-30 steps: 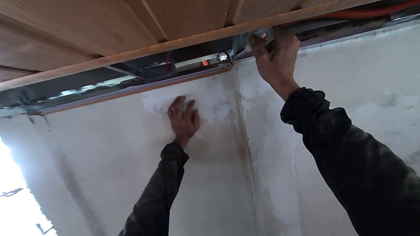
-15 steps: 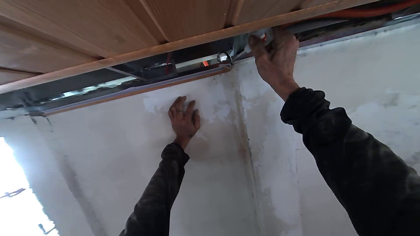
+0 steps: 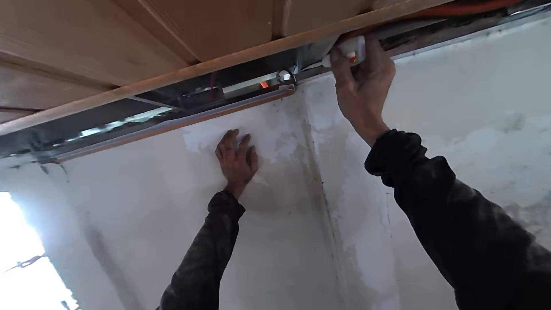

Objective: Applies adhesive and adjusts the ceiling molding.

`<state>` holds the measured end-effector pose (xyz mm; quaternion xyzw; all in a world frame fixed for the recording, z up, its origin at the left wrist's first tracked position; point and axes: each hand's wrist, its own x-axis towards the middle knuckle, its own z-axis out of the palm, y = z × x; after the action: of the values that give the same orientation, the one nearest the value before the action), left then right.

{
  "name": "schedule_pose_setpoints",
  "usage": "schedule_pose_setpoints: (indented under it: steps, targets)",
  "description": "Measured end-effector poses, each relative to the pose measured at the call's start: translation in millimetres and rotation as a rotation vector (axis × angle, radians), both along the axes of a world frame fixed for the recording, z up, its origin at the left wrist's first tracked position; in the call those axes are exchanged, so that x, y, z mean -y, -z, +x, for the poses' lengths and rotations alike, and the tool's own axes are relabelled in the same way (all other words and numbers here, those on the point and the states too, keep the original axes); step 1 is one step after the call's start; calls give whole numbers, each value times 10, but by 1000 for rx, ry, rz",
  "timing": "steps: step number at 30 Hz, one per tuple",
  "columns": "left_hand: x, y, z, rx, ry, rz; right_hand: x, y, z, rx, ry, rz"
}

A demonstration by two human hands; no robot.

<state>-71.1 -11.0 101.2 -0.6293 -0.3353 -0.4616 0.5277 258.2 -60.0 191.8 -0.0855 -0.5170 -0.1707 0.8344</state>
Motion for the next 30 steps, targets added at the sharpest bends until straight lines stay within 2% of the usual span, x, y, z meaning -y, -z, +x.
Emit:
schedule_pose_setpoints:
  steps: [5, 9, 11, 16, 22, 30]
  targets:
    - [0, -6, 7, 1, -20, 0, -24, 483, 23, -60, -169, 30]
    - [8, 3, 1, -13, -44, -2, 35, 1152, 25, -9, -251, -78]
    - [3, 2, -9, -17, -51, -1, -67, 1439, -5, -26, -307, -68]
    - [10, -10, -12, -23, -79, -19, -433, 1891, -116, -156, -245, -35]
    - [22, -9, -6, -19, -90, -11, -731, 2148, -170, -209, -105, -95]
    - [132, -69, 105, -38, -14, -39, -757, 2182, -164, -228, -78, -84]
